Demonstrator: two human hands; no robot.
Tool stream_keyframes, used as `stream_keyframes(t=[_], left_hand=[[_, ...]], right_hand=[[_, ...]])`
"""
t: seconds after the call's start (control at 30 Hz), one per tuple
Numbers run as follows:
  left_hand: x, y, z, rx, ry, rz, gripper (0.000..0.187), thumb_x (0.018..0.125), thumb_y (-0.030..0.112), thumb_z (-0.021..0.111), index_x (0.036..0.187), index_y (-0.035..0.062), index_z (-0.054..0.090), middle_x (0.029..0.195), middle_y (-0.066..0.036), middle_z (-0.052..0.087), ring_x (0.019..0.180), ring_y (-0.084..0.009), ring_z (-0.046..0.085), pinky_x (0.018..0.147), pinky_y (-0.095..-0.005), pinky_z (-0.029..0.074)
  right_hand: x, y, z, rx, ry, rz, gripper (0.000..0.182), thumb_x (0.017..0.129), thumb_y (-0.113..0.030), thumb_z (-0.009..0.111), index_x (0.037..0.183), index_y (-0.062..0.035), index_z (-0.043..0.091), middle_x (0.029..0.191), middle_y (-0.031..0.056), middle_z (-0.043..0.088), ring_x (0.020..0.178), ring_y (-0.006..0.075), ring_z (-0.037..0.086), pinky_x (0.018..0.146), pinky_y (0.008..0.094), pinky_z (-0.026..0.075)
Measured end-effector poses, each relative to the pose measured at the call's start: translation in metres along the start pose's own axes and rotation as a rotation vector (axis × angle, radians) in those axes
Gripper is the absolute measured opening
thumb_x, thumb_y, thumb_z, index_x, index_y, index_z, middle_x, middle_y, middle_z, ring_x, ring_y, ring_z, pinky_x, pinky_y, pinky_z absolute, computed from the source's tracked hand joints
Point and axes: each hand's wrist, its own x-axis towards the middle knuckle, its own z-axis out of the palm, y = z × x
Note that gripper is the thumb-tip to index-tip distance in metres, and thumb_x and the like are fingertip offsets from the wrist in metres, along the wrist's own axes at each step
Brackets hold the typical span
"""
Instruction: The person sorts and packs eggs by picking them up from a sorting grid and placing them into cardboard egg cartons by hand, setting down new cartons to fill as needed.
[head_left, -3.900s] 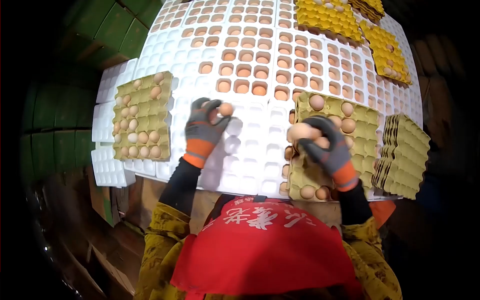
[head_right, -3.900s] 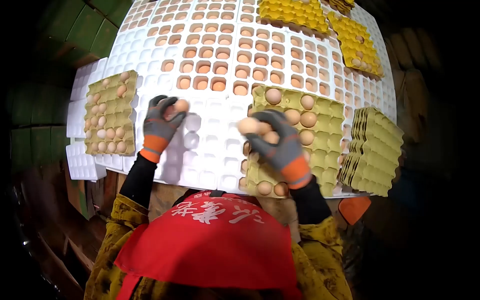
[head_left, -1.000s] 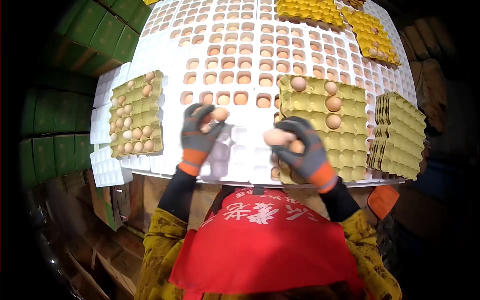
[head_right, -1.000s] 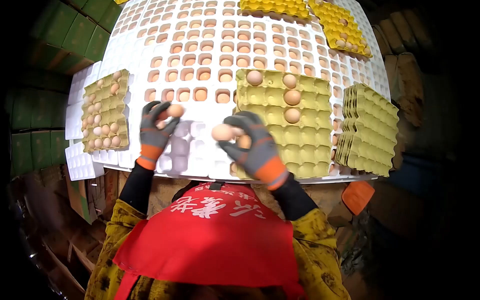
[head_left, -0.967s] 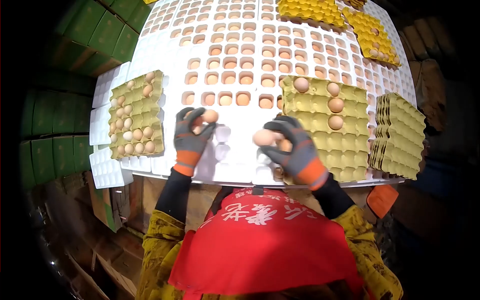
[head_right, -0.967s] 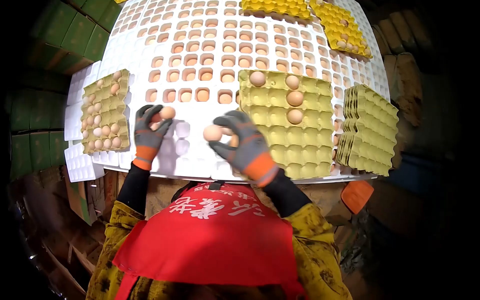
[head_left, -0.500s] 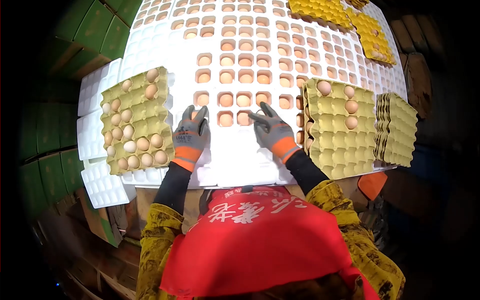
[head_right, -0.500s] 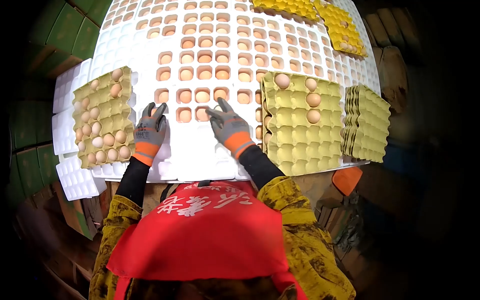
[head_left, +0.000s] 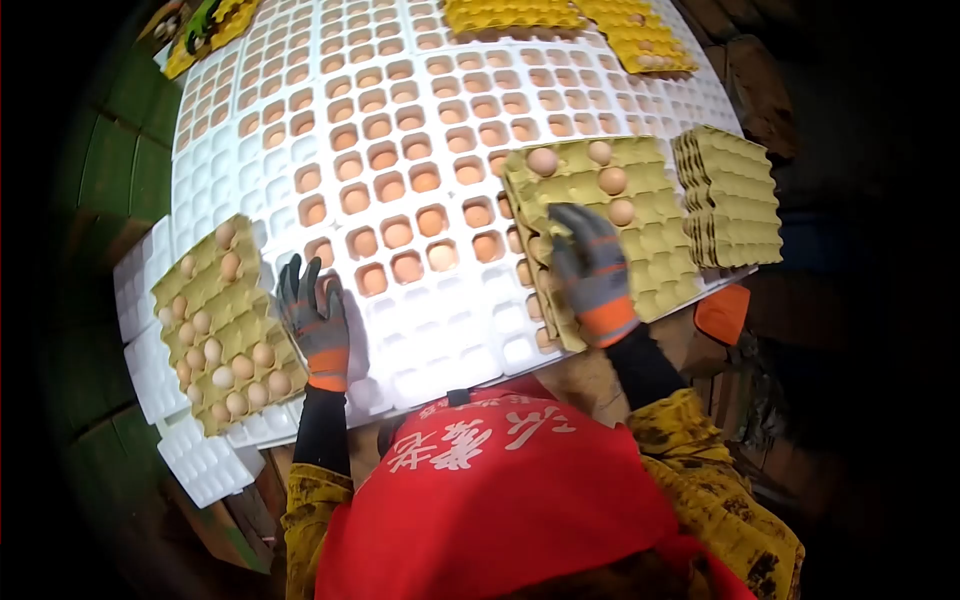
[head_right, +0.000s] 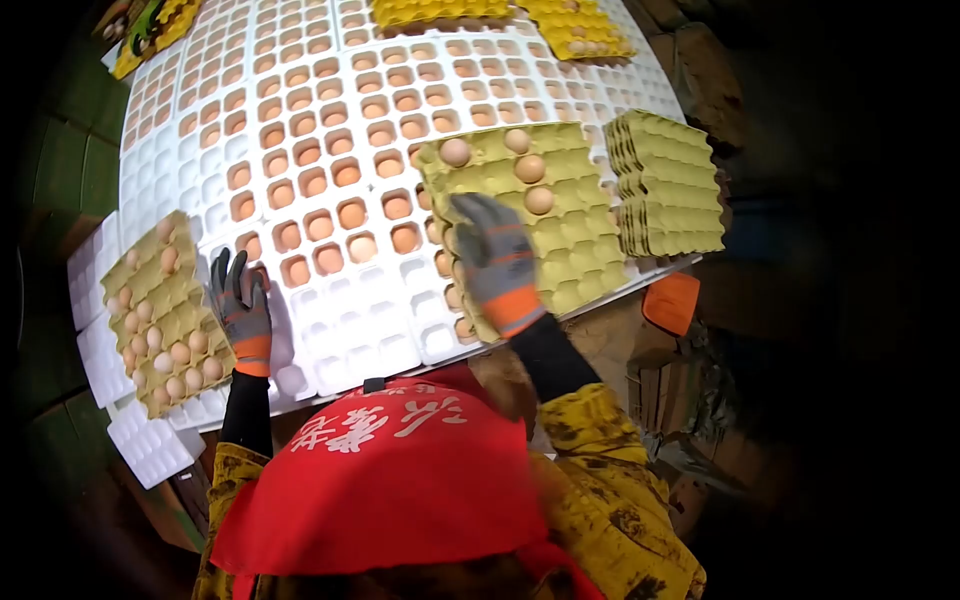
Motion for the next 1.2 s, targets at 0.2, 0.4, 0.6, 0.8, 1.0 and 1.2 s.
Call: stream_keyframes(t=[0.2,0.4,0.6,0.8,1.0,1.2], left_hand=[[0.046,0.151,0.06,-0.413,-0.168,0.256,0.047,0.087,0.007,0.073,0.133,0.0103,0.063,0.133,-0.013,0.061,0.127,-0.0325,0.055,0.106,-0.0412,0.045],[0.1,0.227,0.151,-0.067,-0.359,0.496,0.05,0.078,0.018,0.077,0.126,0.0152,0.063,0.119,-0.009,0.063,0.107,-0.0325,0.059,0.091,-0.0438,0.05],[0.123,0.235,0.135,-1.068,-0.363,-0.267,0.027,0.085,0.011,0.068,0.111,0.0052,0.064,0.102,-0.006,0.067,0.093,-0.0157,0.064,0.084,-0.0312,0.053],[0.118,0.309,0.169,-0.182,-0.443,0.334,0.043,0.084,0.024,0.076,0.125,0.0154,0.066,0.112,-0.005,0.066,0.093,-0.021,0.065,0.081,-0.0367,0.054],[0.126,0.315,0.194,-0.054,-0.468,0.483,0.033,0.083,0.023,0.073,0.114,0.0151,0.069,0.1,-0.007,0.068,0.088,-0.0263,0.065,0.08,-0.0398,0.054],[0.076,0.259,0.057,-0.788,-0.305,-0.318,0.03,0.096,0.012,0.059,0.123,0.0016,0.066,0.106,-0.005,0.07,0.073,-0.009,0.062,0.064,-0.0247,0.052]], right_hand=[[0.027,0.106,-0.091,-0.409,-0.379,-0.116,0.048,0.084,-0.019,0.069,0.131,-0.0133,0.06,0.126,0.0125,0.062,0.111,0.0346,0.059,0.101,0.0446,0.046],[0.021,0.162,-0.087,0.626,-0.252,0.412,0.042,0.087,-0.016,0.073,0.127,-0.0092,0.063,0.123,0.0092,0.064,0.116,0.0202,0.06,0.092,0.0347,0.054],[0.066,0.181,-0.102,0.703,-0.212,0.253,0.041,0.088,-0.02,0.071,0.126,-0.0059,0.061,0.121,0.0104,0.059,0.111,0.0275,0.06,0.093,0.0418,0.054],[0.077,0.174,-0.077,0.073,-0.217,-0.074,0.048,0.076,-0.022,0.081,0.119,-0.0105,0.063,0.111,0.0114,0.062,0.103,0.0317,0.063,0.085,0.0417,0.053],[0.045,0.183,-0.12,1.21,-0.212,0.606,0.042,0.088,-0.009,0.071,0.128,-0.0036,0.059,0.106,0.0072,0.067,0.072,0.0107,0.064,0.061,0.0262,0.053],[0.012,0.084,-0.088,0.774,-0.423,0.168,0.045,0.086,-0.012,0.073,0.127,-0.0049,0.059,0.109,0.0086,0.067,0.092,0.0191,0.067,0.074,0.033,0.055]])
